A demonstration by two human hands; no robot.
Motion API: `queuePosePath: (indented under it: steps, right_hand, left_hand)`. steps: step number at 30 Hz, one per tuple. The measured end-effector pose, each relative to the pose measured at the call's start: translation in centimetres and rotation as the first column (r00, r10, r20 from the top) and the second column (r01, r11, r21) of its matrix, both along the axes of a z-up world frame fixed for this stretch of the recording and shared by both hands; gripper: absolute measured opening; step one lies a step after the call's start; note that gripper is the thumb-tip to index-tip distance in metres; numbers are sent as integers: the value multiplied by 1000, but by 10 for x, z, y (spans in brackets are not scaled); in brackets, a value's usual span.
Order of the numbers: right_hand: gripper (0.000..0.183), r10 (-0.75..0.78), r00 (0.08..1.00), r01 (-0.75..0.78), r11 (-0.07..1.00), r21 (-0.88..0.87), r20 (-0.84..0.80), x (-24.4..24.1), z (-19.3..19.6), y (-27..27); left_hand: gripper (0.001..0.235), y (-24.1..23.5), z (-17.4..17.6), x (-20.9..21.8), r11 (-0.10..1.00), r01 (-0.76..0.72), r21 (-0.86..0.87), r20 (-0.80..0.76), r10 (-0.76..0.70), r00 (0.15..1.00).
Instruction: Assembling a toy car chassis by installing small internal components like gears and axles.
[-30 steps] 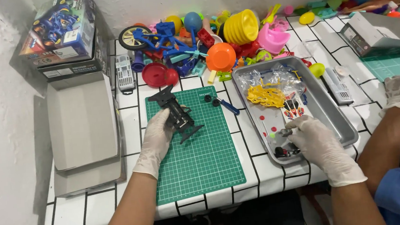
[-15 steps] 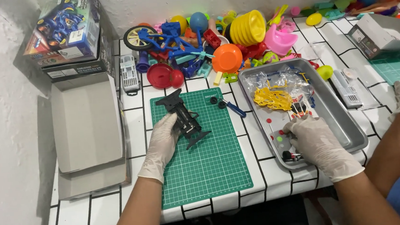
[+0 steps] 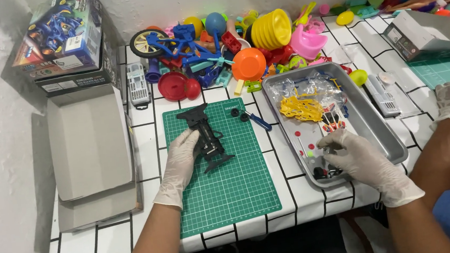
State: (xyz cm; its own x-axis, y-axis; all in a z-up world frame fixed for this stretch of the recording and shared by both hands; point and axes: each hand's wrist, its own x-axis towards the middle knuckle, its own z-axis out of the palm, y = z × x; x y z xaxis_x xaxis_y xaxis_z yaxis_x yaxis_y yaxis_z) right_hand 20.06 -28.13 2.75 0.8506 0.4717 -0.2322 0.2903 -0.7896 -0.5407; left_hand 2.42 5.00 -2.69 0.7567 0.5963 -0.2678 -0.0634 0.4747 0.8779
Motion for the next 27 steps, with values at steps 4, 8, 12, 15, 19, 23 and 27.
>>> queuePosePath:
  steps: [4,8,12,15,19,23,27]
  right_hand:
    - [23,211,978,-206,961,-187,4,2,-10,9]
    - [21,204,979,-188,897,-400,-2,6,-14,20]
    - [22,231,973,-204,846,-492,-6,-3,-4,34]
    - [19,264,964,-215,814,-540,13,0,-11,38]
    - [17,292,955,-208,786,-582,53,3,-18,38]
    - [20,266,963,-191,773,-605,36,2,-16,38]
    - [22,293,956,-215,770,-601,33,-3,-8,40]
  left_hand:
    - [33,1,-10,3,988,14,153,-80,-1,997]
    - [35,-2,-7,3,988,0,156,-97,15,995]
    - [36,-2,-9,2,986,5,168,-82,9,997]
    - [34,-1,-9,3,984,5,179,-90,11,996]
    - [32,2,-16,3,979,-6,205,-94,26,995]
    - [21,9,-25,-1,907,20,421,-238,89,967]
    - [23,21,-62,-5,855,51,517,-373,172,912]
